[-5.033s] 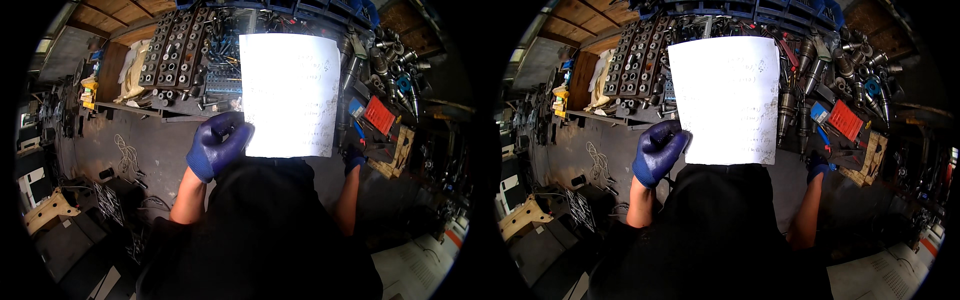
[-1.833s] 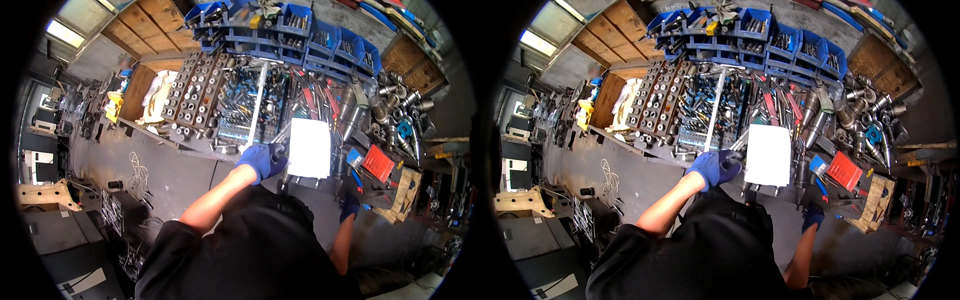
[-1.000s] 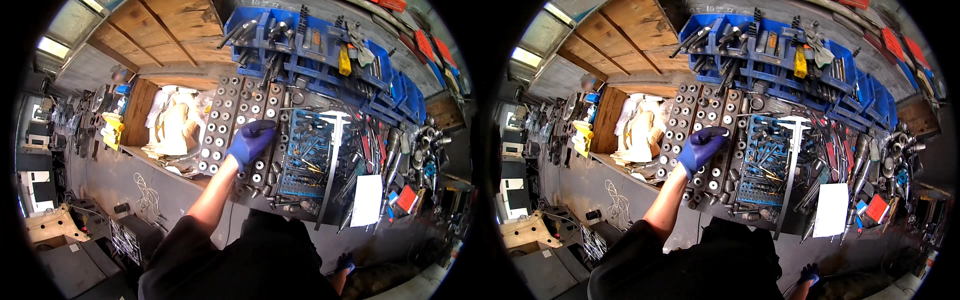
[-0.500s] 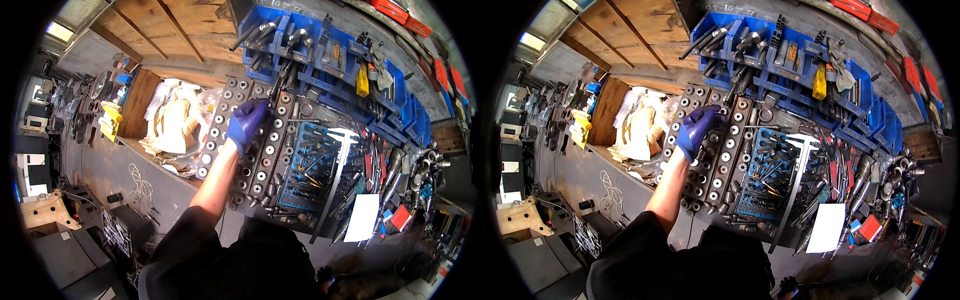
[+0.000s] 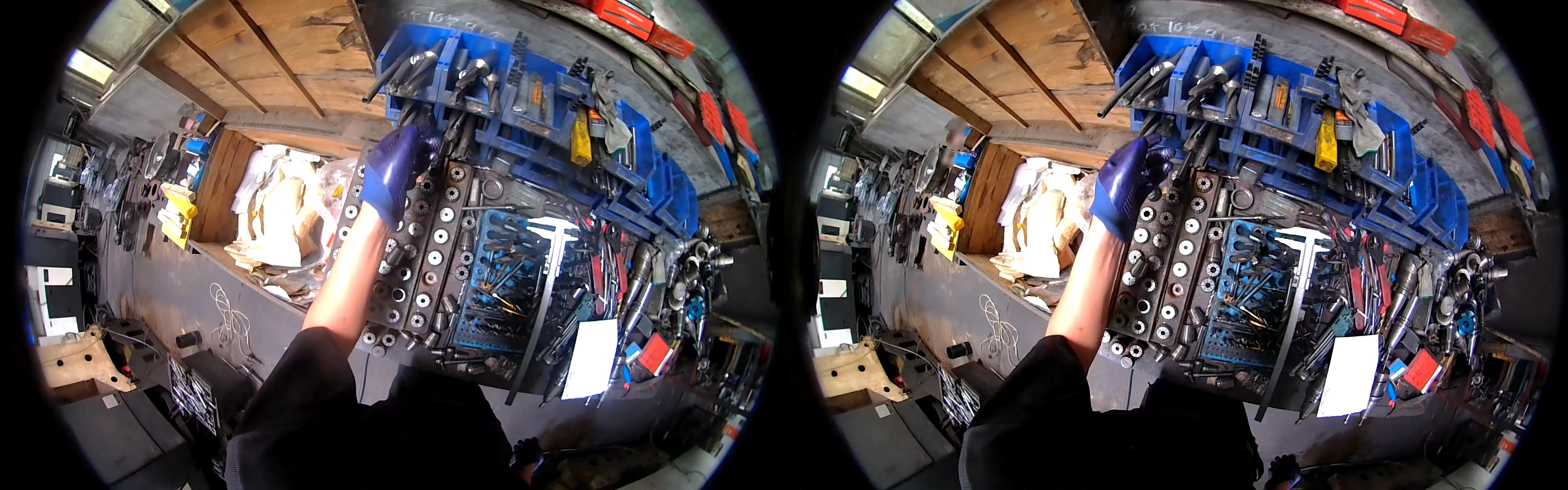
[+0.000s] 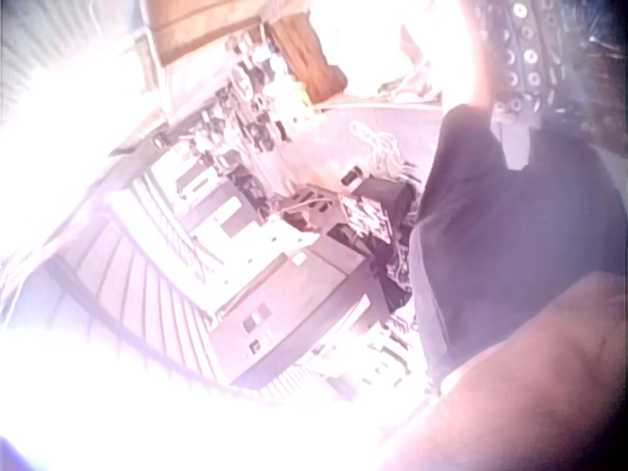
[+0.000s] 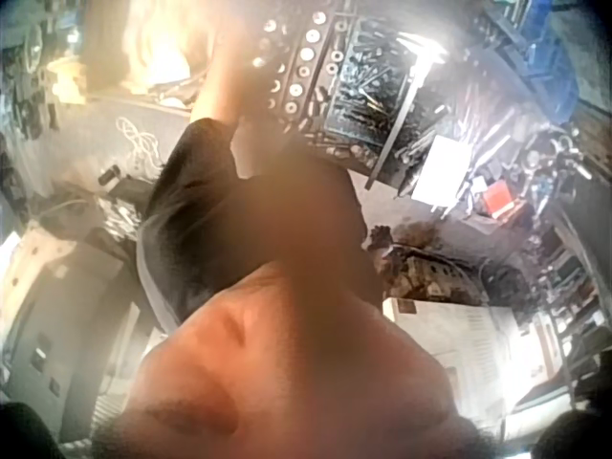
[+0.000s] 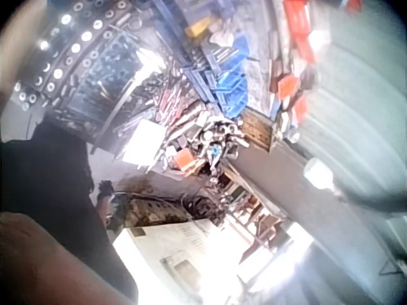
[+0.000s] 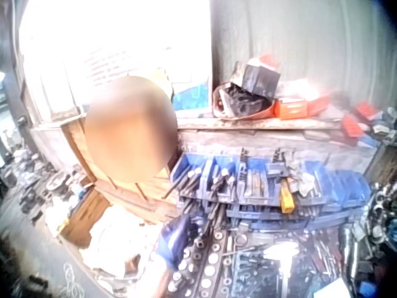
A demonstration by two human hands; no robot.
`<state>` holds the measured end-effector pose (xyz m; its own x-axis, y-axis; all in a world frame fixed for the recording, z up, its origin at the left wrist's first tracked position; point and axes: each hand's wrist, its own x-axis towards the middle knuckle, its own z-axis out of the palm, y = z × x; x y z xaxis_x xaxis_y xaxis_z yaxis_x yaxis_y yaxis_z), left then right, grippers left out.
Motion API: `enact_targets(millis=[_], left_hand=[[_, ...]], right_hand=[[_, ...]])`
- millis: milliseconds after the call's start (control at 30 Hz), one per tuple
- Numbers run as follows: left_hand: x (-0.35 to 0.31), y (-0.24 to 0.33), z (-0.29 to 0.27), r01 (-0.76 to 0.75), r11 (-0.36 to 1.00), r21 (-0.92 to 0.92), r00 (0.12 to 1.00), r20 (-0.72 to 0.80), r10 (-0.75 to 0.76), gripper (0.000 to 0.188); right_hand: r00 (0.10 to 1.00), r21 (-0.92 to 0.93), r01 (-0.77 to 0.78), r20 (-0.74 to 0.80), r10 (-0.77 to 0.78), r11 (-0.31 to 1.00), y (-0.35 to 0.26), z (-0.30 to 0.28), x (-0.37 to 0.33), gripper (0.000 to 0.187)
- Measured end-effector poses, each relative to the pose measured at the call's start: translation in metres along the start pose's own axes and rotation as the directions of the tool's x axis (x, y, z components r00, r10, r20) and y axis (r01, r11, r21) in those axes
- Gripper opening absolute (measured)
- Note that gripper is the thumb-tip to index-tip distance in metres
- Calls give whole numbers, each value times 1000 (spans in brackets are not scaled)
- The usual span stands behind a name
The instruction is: The person walks to a workbench, refers to a handwritten note, and picks up various metal CNC tool holders and components from the cluttered surface while holding a vernier caliper.
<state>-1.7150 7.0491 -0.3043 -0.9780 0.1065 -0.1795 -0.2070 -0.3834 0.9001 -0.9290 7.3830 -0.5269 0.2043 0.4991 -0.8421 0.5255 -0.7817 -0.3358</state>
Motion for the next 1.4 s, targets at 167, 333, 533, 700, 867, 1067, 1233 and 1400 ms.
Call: enact_targets(millis=[167,333,533,700,867,1067,1233,1400], left_hand=[[7,19,28,-158,949,272,987,52,149,32],[-8,21,51,-377,720,582,918,132,374,34],[-5,27,42,-411,539,735,859,114,500,34],[4,26,42,-347,432,832,868,111,483,39],[42,26,60,-221,412,884,941,81,329,55],[90,27,60,-59,513,857,994,2,111,56],[86,37,62,87,990,114,996,-23,-85,14],[31,46,49,252,923,-290,963,165,-211,16]], right_hand=[[997,17,32,-71,-31,999,-8,16,-38,38],[971,-19,78,-224,-80,997,-43,66,-130,35],[983,162,169,50,-179,972,3,23,-108,41],[996,169,82,31,-89,982,45,-4,-55,40],[1000,137,-30,4,30,990,42,1,-36,42],[996,230,-19,88,-1,973,-12,0,-18,48],[950,272,150,225,-215,951,-84,23,-51,52],[912,246,391,24,-409,887,-157,98,-182,45]])
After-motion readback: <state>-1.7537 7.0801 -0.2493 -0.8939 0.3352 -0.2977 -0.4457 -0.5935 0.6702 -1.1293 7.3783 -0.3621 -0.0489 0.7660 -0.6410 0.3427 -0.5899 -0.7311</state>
